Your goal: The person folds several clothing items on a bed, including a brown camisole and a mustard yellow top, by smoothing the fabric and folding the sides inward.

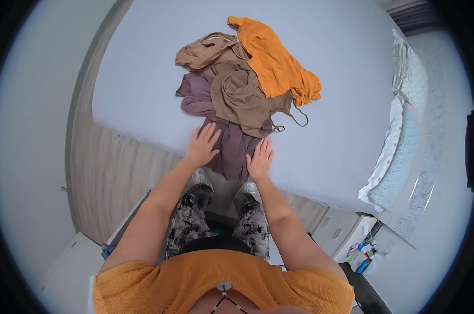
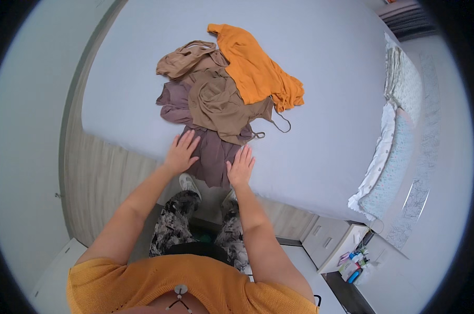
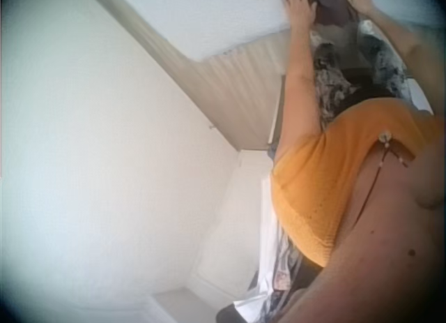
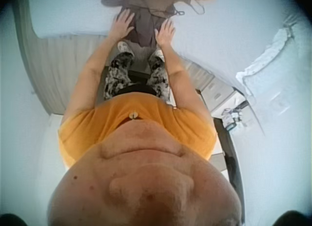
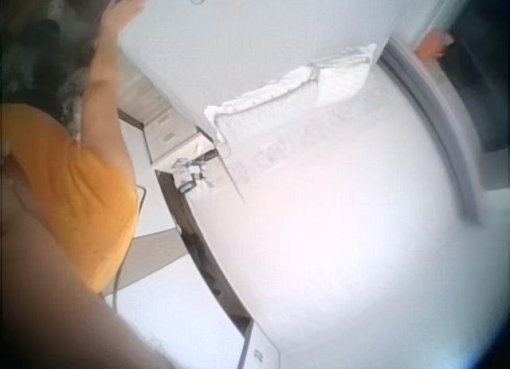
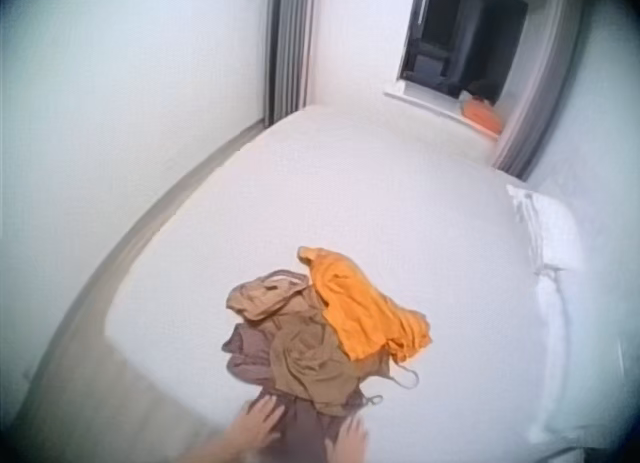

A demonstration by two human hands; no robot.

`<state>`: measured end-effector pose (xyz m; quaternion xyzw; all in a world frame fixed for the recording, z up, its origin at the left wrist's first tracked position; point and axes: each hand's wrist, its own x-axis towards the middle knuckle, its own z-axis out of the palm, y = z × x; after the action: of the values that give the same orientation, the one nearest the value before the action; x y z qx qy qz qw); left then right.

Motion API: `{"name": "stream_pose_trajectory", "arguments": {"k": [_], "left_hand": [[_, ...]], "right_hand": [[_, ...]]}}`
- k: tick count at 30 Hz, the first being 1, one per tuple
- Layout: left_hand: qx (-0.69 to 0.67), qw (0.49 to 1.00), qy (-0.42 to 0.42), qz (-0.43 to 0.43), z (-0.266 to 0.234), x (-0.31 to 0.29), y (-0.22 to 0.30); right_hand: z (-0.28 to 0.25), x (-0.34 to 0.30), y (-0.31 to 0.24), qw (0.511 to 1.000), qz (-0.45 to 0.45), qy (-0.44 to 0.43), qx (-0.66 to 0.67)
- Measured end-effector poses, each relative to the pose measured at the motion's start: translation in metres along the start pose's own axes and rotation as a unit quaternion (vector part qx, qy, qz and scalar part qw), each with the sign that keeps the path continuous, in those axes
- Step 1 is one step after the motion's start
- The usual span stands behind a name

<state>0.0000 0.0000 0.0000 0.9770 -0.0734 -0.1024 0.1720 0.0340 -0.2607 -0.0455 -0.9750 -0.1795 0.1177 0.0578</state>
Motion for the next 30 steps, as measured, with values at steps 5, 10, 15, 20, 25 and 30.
{"name": "stream_pose_trajectory", "arguments": {"k": [5, 10, 15, 20, 25, 30], "left_hand": [[0.052, 0.994, -0.086, 0.037, 0.035, 0.023, -0.025], [0.052, 0.994, -0.048, 0.086, 0.075, 0.016, -0.048], [0.021, 0.991, -0.002, 0.13, 0.081, 0.02, -0.055], [0.011, 0.989, 0.034, 0.14, 0.083, 0.016, -0.058], [-0.034, 0.98, 0.114, 0.158, 0.09, 0.01, -0.061], [-0.06, 0.965, 0.174, 0.187, 0.077, 0.014, -0.052]], "right_hand": [[0.029, 0.005, 0.017, 0.996, -0.039, -0.075, 0.022], [0.051, 0.004, 0.029, 0.996, -0.07, -0.035, 0.048], [0.06, 0.003, 0.033, 0.995, -0.07, -0.027, 0.065], [0.053, 0.009, 0.032, 0.988, -0.12, 0.03, 0.096], [0.044, 0.006, 0.027, 0.977, -0.163, 0.054, 0.123], [0.048, 0.007, 0.026, 0.96, -0.209, 0.093, 0.163]]}}
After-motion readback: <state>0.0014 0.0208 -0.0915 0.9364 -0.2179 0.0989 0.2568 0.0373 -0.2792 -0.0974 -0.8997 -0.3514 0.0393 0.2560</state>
